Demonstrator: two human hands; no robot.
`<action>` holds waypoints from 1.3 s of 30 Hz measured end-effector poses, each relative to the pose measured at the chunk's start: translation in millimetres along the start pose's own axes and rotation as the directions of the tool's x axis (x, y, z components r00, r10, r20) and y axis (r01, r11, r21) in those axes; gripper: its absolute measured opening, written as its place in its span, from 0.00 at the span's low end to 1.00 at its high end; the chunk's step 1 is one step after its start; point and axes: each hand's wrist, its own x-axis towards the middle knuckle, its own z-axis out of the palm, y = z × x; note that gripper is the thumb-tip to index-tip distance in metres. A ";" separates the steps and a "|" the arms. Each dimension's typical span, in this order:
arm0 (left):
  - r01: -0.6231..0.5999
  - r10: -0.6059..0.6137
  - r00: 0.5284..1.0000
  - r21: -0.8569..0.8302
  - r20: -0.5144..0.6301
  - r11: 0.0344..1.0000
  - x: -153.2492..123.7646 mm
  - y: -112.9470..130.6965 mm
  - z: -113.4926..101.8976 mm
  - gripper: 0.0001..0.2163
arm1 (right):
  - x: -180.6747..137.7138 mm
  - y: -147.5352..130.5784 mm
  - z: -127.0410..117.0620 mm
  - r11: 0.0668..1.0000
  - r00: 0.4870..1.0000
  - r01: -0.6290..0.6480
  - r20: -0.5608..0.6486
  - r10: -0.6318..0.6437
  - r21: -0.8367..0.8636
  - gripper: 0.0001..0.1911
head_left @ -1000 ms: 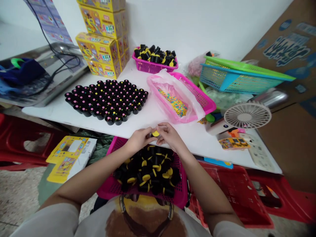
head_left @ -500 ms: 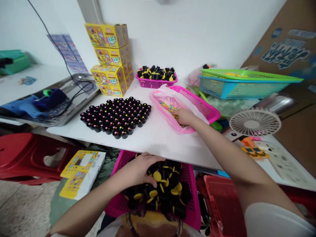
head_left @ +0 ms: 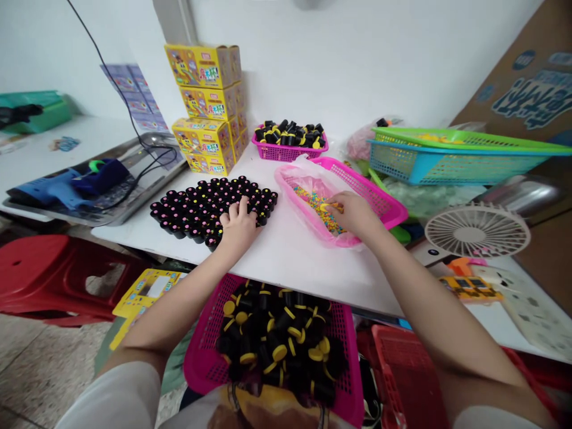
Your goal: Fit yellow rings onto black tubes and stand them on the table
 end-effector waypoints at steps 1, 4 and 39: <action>0.000 0.000 1.000 -0.004 0.009 1.000 -2.2 1.6 -1.8 0.09 | -4.9 -2.5 -5.0 0.999 0.999 -0.003 -0.049 0.005 0.045 0.14; -0.027 0.034 0.995 -0.076 0.097 0.997 -15.5 10.9 -10.7 0.09 | -26.7 -17.8 -19.8 0.970 0.978 0.008 -0.204 0.043 0.245 0.12; -0.199 0.571 0.805 -0.833 0.161 0.516 -73.6 30.3 20.6 0.23 | -141.6 -93.0 60.9 0.466 0.930 -0.354 0.253 0.267 0.811 0.13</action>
